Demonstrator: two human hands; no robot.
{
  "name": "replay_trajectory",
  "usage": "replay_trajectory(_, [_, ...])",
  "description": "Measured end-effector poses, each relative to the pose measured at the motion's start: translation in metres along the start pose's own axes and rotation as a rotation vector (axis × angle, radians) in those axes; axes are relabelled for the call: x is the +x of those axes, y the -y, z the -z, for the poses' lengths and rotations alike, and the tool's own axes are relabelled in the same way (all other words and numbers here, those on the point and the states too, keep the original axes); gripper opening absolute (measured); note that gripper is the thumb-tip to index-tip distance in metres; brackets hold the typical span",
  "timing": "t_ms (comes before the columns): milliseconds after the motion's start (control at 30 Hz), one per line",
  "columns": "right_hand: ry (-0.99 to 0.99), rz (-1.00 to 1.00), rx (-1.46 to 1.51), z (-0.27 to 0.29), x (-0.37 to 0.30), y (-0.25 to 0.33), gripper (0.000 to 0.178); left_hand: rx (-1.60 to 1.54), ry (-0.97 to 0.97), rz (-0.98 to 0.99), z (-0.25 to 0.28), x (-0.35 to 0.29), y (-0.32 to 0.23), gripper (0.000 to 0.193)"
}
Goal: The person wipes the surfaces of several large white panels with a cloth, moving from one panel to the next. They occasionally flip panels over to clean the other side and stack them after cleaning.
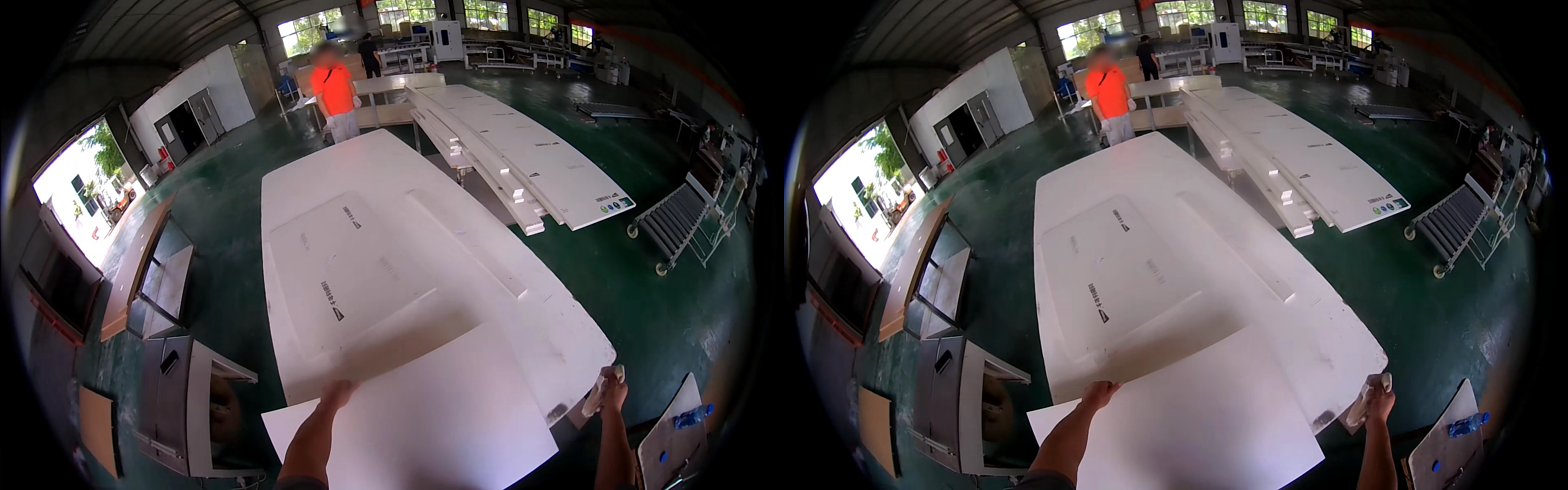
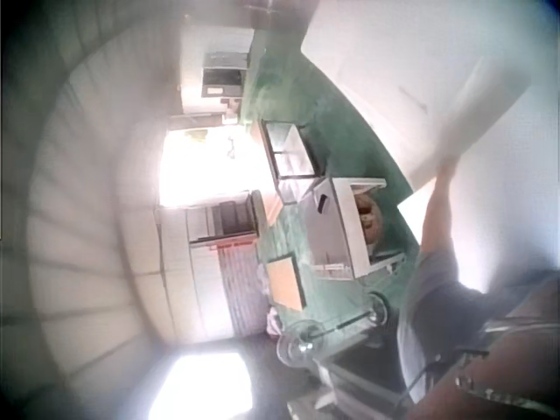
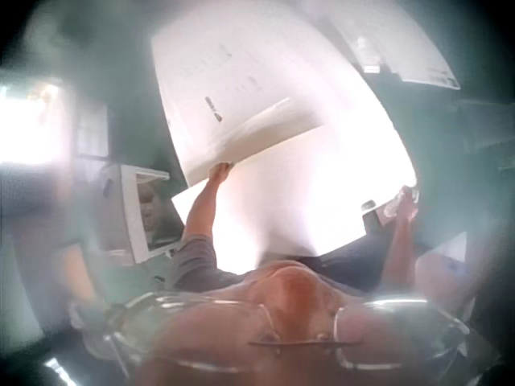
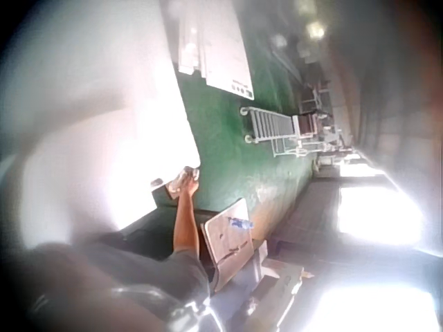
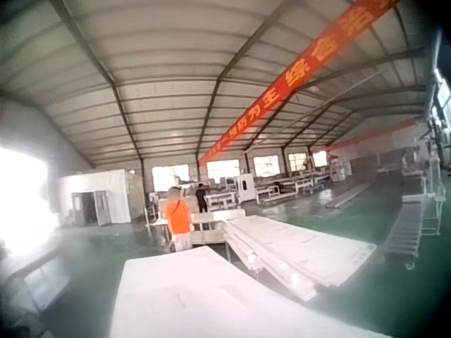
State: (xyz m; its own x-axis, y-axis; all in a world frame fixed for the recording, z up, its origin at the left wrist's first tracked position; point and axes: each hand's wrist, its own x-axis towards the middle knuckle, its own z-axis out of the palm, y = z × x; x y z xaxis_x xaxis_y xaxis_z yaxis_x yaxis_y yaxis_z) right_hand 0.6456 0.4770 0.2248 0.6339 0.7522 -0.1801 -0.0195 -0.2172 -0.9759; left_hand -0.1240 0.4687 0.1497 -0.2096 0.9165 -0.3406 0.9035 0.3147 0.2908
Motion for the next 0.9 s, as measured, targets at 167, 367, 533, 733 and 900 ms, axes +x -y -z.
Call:
replay_trajectory(167, [0.141,-0.079,-0.447,-0.035,-0.111,-0.099,0.03,-0.214,-0.132,0.01,-0.015,-0.014,0.008,0.045])
replay_trajectory(367, [0.73,0.583,-1.009,-0.179,-0.235,-0.1,0.065,-0.105,-0.377,0.083,-0.091,-0.138,0.006,0.06])
replay_trajectory(533, [1.206,0.766,-1.195,-0.272,-0.325,-0.148,0.088,0.047,-0.206,0.155,-0.148,-0.214,0.011,0.074])
replay_trajectory(733, [0.287,0.703,-1.162,-0.388,-0.107,-0.101,0.084,0.119,-0.223,0.219,-0.138,-0.225,-0.003,0.08])
replay_trajectory(900, [1.07,0.931,-0.988,-0.453,-0.284,-0.118,0.091,0.141,-0.224,0.178,-0.139,-0.219,0.005,0.079])
